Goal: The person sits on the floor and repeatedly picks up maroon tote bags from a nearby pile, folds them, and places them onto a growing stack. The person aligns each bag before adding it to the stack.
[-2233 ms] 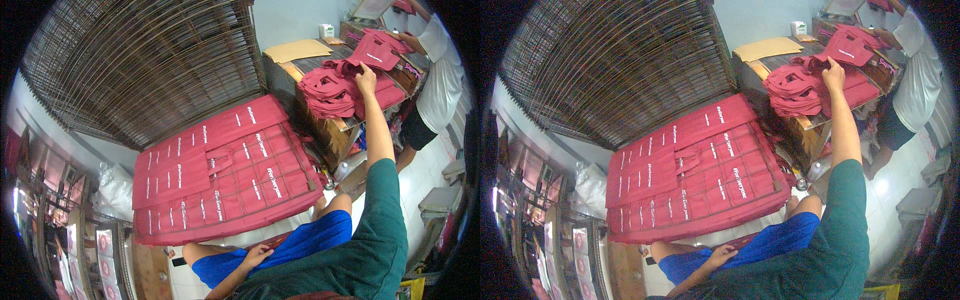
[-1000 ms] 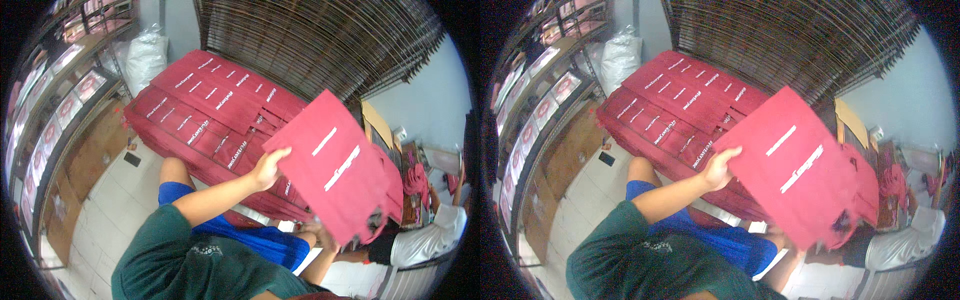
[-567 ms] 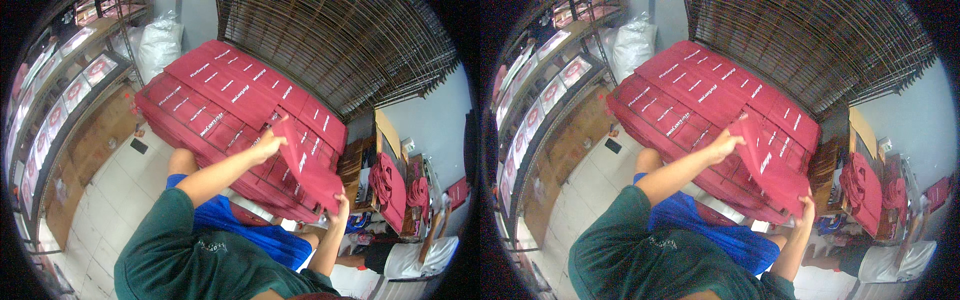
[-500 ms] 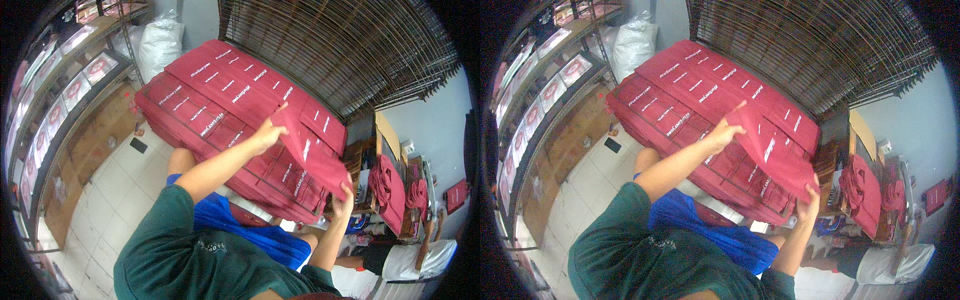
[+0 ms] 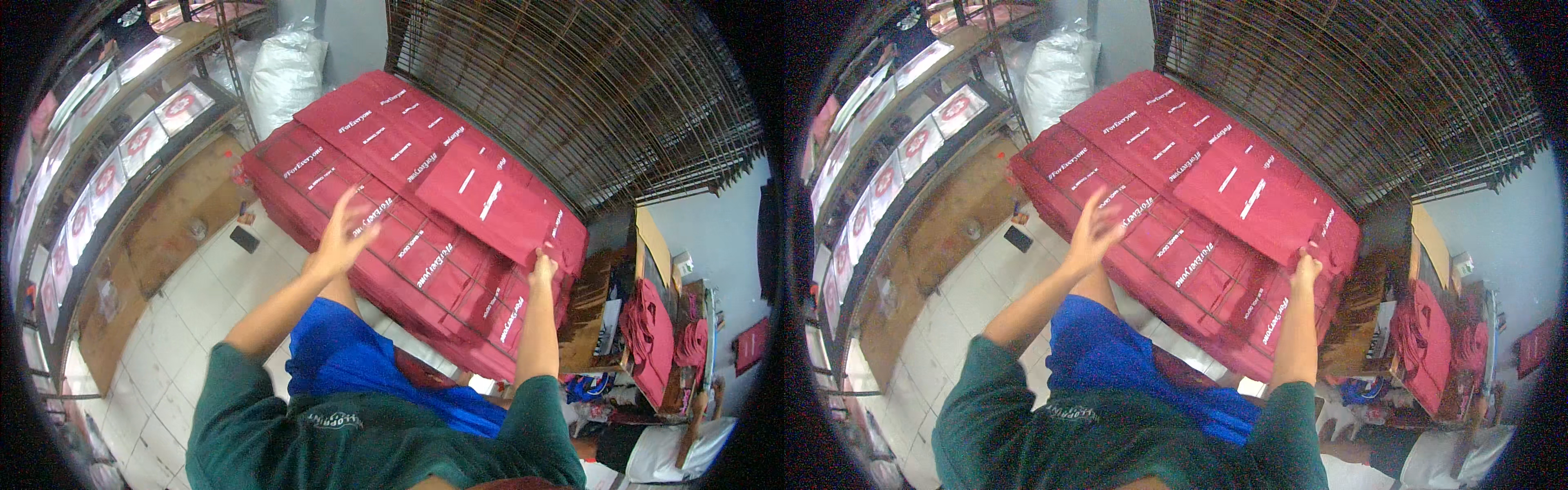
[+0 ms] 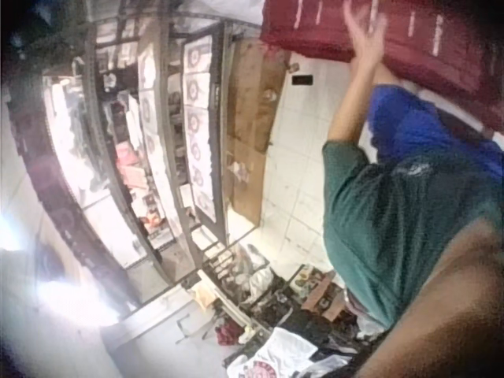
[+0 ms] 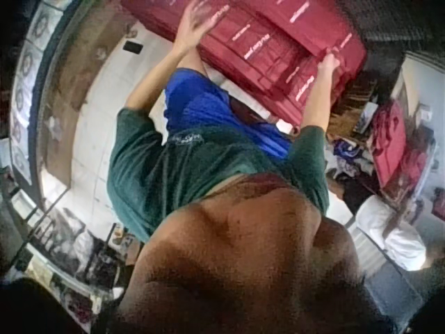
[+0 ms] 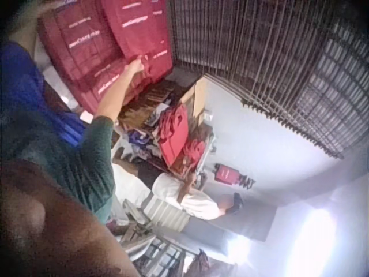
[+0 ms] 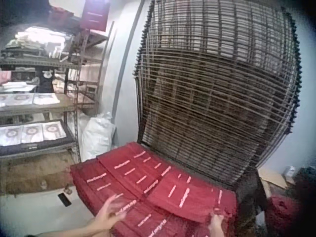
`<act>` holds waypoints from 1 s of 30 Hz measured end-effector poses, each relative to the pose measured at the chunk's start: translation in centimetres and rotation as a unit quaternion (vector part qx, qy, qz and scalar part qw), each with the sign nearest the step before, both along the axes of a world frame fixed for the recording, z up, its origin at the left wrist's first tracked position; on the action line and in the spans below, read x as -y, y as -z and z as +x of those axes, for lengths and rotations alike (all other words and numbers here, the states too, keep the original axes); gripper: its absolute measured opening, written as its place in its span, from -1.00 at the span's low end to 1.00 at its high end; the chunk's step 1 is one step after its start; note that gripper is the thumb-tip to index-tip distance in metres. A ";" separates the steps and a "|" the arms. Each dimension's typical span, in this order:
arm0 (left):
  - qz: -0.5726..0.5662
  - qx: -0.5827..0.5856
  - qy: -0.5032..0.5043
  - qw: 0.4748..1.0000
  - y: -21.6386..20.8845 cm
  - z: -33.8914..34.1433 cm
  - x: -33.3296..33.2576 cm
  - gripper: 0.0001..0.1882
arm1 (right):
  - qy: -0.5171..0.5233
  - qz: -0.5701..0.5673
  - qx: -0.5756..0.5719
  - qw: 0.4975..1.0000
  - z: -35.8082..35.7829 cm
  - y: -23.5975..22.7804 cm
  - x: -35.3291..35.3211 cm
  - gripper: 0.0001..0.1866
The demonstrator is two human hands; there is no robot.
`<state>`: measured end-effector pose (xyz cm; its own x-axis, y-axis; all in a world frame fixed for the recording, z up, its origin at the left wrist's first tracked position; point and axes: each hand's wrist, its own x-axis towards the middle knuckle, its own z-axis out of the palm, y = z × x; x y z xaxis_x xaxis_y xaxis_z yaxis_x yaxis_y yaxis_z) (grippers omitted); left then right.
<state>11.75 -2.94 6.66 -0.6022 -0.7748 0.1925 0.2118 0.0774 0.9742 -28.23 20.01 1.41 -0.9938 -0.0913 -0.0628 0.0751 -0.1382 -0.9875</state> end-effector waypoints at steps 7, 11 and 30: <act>-0.398 0.289 0.042 0.870 8.8 16.4 -9.4 -0.29 | 0.051 0.069 0.002 0.996 -2.6 7.1 1.7 -0.76; -0.298 0.221 -0.036 0.928 10.5 16.1 -8.9 -0.38 | 0.016 0.075 0.013 0.997 -1.0 5.9 2.6 -0.76; -0.317 0.216 -0.015 0.923 10.9 16.0 -8.0 -0.41 | 0.241 -0.073 0.139 0.958 -3.8 7.5 3.1 -0.46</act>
<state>27.73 5.09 -4.20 -0.7086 -0.6072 0.3595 -0.1982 0.6602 0.7245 -32.02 16.87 -6.12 -0.8696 0.3460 -0.3523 0.2245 -0.3586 -0.9061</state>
